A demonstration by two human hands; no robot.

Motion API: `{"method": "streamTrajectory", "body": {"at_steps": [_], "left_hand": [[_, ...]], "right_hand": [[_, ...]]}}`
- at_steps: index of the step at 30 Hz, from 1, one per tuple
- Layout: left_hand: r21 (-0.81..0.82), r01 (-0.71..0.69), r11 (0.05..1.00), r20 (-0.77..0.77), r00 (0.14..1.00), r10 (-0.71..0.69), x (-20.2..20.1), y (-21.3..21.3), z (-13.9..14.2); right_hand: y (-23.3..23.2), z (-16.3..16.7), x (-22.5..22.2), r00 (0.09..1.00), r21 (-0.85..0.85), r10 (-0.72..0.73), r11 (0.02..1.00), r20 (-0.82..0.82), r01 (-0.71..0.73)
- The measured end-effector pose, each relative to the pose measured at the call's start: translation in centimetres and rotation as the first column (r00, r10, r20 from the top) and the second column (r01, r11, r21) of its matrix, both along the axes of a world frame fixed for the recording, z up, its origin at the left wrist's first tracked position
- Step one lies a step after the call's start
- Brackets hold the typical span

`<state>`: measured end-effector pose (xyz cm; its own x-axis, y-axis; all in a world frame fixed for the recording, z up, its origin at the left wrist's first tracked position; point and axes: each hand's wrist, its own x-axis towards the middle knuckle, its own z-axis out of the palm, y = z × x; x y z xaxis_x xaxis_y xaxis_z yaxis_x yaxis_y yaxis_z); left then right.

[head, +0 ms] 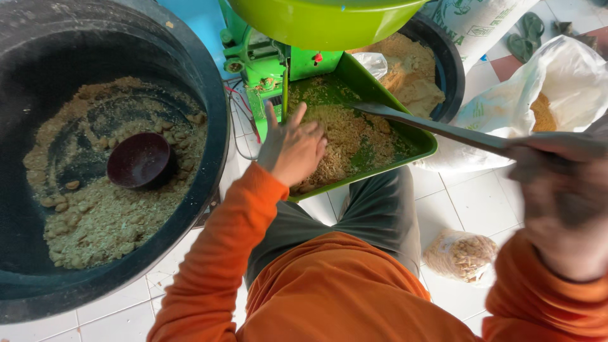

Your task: The person sits on the floor in front of a small green grinding machine and uses a wooden scoop to push peanuts and coarse material from a green tray into the machine's hopper. Ground flour collects in a large black basin beside the machine, and the person occasionally scoops material from the basin back toward the tray.

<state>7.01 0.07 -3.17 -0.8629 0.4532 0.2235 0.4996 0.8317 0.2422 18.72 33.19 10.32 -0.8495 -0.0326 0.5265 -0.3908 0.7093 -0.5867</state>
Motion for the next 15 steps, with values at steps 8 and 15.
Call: {"method": "streamTrajectory", "body": {"at_steps": [8, 15], "left_hand": [[0.088, 0.074, 0.993, 0.034, 0.996, -0.077, -0.7, -0.4, 1.3], [0.159, 0.287, 0.945, 0.042, 0.954, -0.297, 3.2, -2.3, 3.6]], "right_hand": [[4.2, 0.4, 2.8, 1.0, 0.205, -0.021, 0.978, -0.02, 0.025], [-0.5, -1.5, -2.3, 0.989, 0.268, 0.128, 0.958, -0.077, -0.103]]}}
